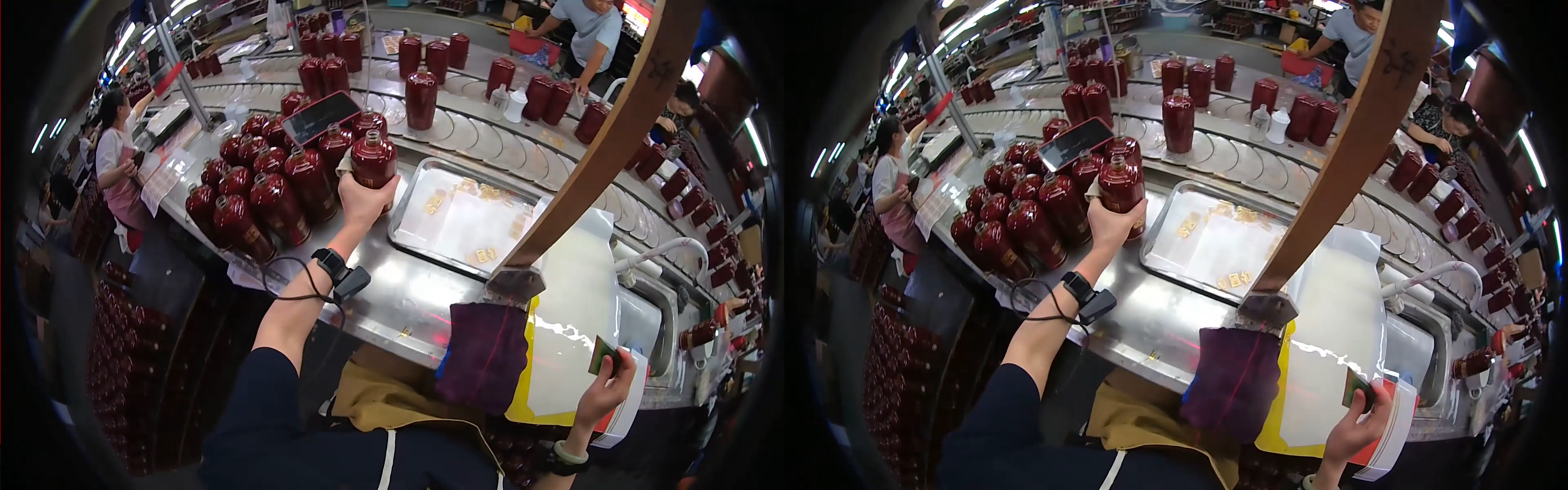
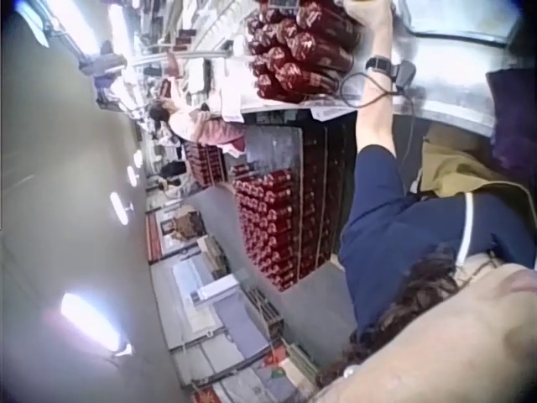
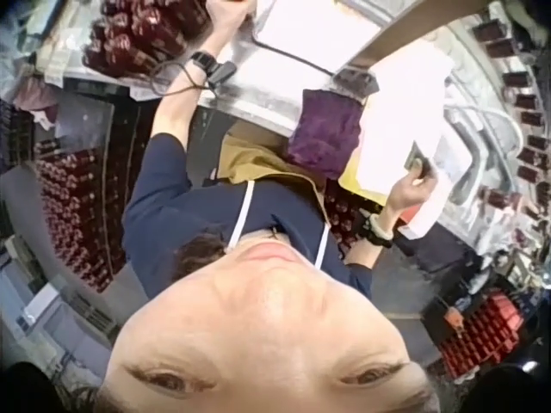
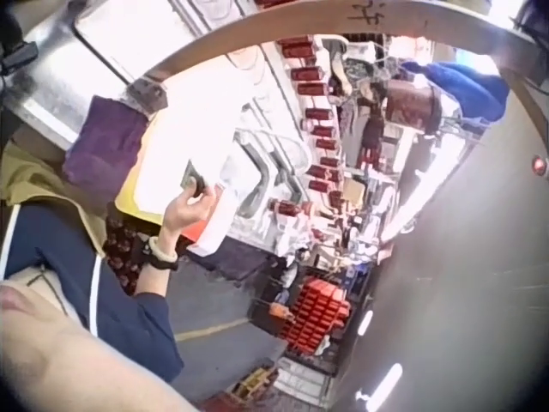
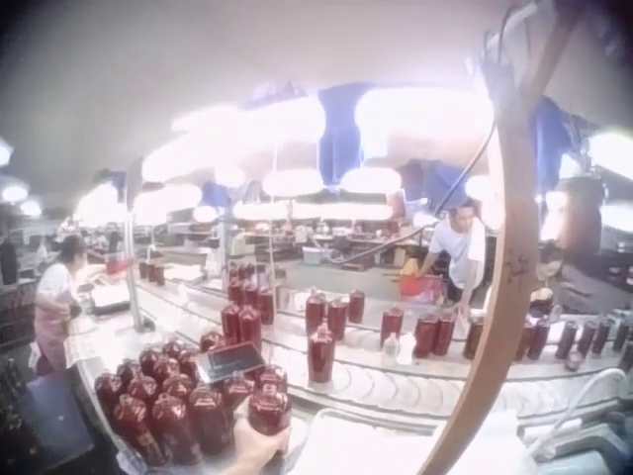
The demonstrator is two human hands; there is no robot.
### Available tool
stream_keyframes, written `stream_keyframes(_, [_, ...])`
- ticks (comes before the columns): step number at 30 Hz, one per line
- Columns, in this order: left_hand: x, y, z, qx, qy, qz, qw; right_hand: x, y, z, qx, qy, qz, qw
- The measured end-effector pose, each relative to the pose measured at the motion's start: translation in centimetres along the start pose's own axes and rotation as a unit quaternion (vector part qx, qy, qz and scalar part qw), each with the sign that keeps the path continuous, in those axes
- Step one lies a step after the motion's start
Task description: Applying decorative labels and seals to red glass liquor bottles on a manufacturing line.
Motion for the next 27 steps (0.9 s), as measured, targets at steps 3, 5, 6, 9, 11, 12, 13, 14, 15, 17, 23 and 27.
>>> stream_keyframes(3, [2.8, -0.3, 2.2, 0.023, 0.011, 0.013, 1.0, -0.1, 0.1, 0.6, 0.016, 0.028, -0.003, 0.999])
stream_keyframes(5, [3.9, -0.2, 2.3, 0.078, 0.02, -0.028, 0.996, -0.2, 0.3, 0.4, 0.02, 0.026, -0.015, 0.999])
stream_keyframes(6, [4.2, -0.1, 2.0, 0.119, 0.019, -0.065, 0.991, 0.0, 0.4, 0.2, 0.019, 0.036, -0.003, 0.999])
stream_keyframes(9, [4.8, 0.1, 1.4, 0.108, -0.019, -0.087, 0.99, -0.2, -0.2, -0.4, 0.026, 0.037, 0.02, 0.999])
stream_keyframes(11, [4.6, 0.8, -0.2, 0.129, -0.152, -0.118, 0.973, -1.9, -1.6, -0.1, 0.027, 0.024, -0.031, 0.999])
stream_keyframes(12, [4.5, 1.3, -1.4, 0.163, -0.125, -0.139, 0.969, -3.1, -2.5, 0.0, 0.04, 0.019, -0.076, 0.996])
stream_keyframes(13, [4.9, 1.7, -2.8, 0.222, -0.115, -0.133, 0.959, -5.2, -3.8, 0.9, 0.003, 0.028, -0.144, 0.989])
stream_keyframes(14, [5.5, 2.1, -4.2, 0.278, -0.103, -0.125, 0.947, -7.6, -5.0, 1.4, 0.016, 0.052, -0.224, 0.973])
stream_keyframes(15, [6.6, 2.0, -5.2, 0.311, -0.058, -0.081, 0.945, -9.7, -5.7, 2.5, -0.039, 0.079, -0.272, 0.958])
stream_keyframes(17, [10.2, 1.2, -6.4, 0.303, 0.018, 0.024, 0.953, -12.8, -6.3, 2.7, -0.065, 0.108, -0.372, 0.919])
stream_keyframes(23, [24.7, -6.3, -3.5, 0.064, 0.027, 0.134, 0.989, -13.7, -6.1, -1.4, -0.014, 0.077, -0.269, 0.96])
stream_keyframes(27, [30.1, -9.4, -2.0, 0.07, 0.004, 0.087, 0.994, -13.3, -5.0, -1.0, 0.002, 0.119, -0.252, 0.96])
Point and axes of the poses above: each hand's wrist, its own y-axis away from the middle knuckle, its own x-axis out of the palm, z = x × y, the point moved 5 cm from there along -y, towards the middle knuckle, and after that the axes turned 7 degrees about x, right-handed, at the moved point
